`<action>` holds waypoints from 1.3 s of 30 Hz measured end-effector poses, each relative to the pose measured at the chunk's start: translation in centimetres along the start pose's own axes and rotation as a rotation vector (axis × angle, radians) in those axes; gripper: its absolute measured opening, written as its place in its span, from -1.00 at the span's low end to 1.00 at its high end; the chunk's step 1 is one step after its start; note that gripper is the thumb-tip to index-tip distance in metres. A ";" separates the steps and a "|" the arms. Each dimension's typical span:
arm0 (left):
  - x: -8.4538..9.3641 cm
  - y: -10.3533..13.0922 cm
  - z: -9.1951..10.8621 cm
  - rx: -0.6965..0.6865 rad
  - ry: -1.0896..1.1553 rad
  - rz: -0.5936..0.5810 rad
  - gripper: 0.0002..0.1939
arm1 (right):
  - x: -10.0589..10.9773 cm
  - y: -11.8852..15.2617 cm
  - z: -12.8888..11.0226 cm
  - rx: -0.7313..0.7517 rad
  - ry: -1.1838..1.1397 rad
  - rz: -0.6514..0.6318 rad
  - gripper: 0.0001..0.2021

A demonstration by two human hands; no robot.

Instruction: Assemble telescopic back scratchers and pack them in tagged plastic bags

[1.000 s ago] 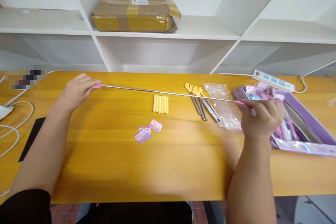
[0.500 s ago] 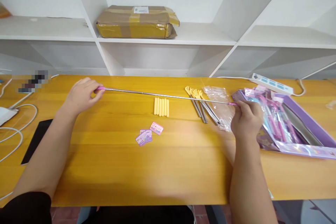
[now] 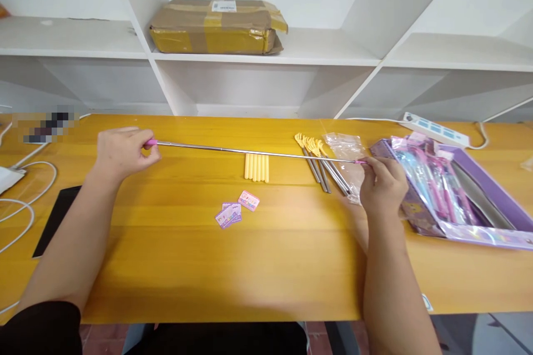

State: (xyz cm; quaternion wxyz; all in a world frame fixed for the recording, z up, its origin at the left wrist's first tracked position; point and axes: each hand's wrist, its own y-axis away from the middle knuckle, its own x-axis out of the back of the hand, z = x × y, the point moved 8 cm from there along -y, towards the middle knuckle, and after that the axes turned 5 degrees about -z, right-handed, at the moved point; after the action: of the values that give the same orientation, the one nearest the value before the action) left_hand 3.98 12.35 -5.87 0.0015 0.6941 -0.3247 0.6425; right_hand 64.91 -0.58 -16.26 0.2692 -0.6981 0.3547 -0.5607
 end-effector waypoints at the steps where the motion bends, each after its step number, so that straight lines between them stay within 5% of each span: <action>1: -0.1 0.0 0.0 0.023 -0.006 -0.021 -0.81 | 0.0 0.0 -0.2 -0.016 0.007 -0.010 -0.72; 6: -1.1 -0.2 0.5 0.106 -0.019 -0.182 -0.78 | 0.5 -0.1 -0.6 -0.091 0.022 -0.067 -0.78; 10: -1.7 -0.2 2.6 0.108 -0.024 -0.289 -0.72 | 0.8 -0.6 -3.8 0.077 -0.071 -0.046 -0.71; 13: -2.5 -0.1 6.2 0.117 0.003 -0.391 -0.63 | -0.8 -0.3 -9.7 0.231 -0.168 -0.128 -0.69; 18: -3.4 0.2 12.2 0.092 0.108 -0.449 -0.52 | -4.7 1.5 -23.3 0.456 -0.250 -0.330 -0.69; 21: -3.3 0.3 12.1 0.119 0.135 -0.436 -0.52 | -4.6 0.6 -29.1 0.528 -0.249 -0.338 -0.69; 24: -2.8 0.4 10.6 0.166 0.140 -0.399 -0.52 | -3.1 -1.4 -32.3 0.596 -0.223 -0.307 -0.69; 30: -2.9 0.5 10.5 0.145 0.144 -0.402 -0.53 | -2.4 -1.3 -36.3 0.740 -0.198 -0.272 -0.69; 39: -1.4 0.3 10.7 0.087 0.080 -0.385 -0.56 | -3.2 -2.0 -35.0 0.649 -0.320 -0.442 -0.71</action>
State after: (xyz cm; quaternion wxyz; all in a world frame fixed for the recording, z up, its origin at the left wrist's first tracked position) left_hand 13.42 8.27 -9.07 0.1074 0.7166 -0.1575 0.6710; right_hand 30.86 3.90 -8.68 0.3999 -0.7147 -0.0449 -0.5721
